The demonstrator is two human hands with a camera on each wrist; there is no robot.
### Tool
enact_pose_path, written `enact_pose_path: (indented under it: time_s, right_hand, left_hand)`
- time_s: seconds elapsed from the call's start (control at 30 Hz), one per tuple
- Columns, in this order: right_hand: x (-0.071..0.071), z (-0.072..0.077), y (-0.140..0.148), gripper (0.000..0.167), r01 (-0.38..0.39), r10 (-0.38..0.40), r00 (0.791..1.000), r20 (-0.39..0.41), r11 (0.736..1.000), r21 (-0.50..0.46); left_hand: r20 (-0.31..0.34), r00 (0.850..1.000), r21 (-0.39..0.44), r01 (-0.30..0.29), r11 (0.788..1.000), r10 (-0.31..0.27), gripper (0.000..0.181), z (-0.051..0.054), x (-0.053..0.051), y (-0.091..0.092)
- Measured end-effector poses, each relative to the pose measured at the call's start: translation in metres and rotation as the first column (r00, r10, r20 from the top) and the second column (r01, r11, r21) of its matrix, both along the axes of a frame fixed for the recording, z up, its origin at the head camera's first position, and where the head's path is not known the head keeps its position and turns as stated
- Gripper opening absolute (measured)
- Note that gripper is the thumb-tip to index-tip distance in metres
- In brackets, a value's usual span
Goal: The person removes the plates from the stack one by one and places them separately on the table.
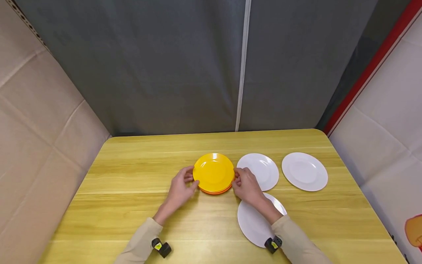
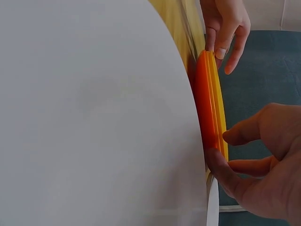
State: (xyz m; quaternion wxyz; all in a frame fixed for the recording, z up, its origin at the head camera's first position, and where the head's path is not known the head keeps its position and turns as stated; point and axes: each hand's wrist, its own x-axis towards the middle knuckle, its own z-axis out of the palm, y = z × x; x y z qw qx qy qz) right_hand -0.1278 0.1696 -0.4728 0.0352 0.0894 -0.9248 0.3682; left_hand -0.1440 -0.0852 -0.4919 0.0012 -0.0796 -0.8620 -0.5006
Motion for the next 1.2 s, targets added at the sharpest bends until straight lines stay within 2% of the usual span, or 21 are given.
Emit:
enact_pose_path:
  time_s: [0.17,0.4,0.57,0.73,0.97,1.2]
  right_hand:
    - [0.000,0.000,-0.001,0.043,0.004,-0.004,1.000,0.001,1.000,0.003]
    - [-0.001,0.000,-0.003,0.042,0.002,-0.002,1.000,-0.021,1.000,0.009]
    - [-0.002,-0.001,-0.004,0.042,-0.008,0.009,1.000,-0.022,1.000,0.030]
    - [-0.004,-0.002,-0.006,0.043,-0.015,0.016,1.000,-0.020,0.998,0.063]
    - [-0.004,-0.001,-0.010,0.043,-0.009,0.012,0.999,-0.036,0.994,0.105]
    - [-0.004,-0.001,-0.013,0.044,0.010,-0.004,0.999,-0.043,0.992,0.123]
  left_hand:
    - [0.044,0.999,0.108,-0.034,0.994,0.029,0.049,0.001,0.000,-0.002]
    - [0.118,0.991,0.221,-0.086,0.972,0.061,0.046,0.003,-0.002,-0.006]
    - [0.183,0.980,0.221,-0.117,0.968,0.077,0.048,0.004,-0.004,-0.008]
    - [0.230,0.969,0.207,-0.141,0.968,0.091,0.041,0.003,-0.005,-0.009]
    - [0.308,0.948,0.286,-0.174,0.942,0.081,0.035,0.001,-0.007,-0.015]
    - [0.313,0.946,0.300,-0.183,0.936,0.085,0.035,0.002,-0.007,-0.024]
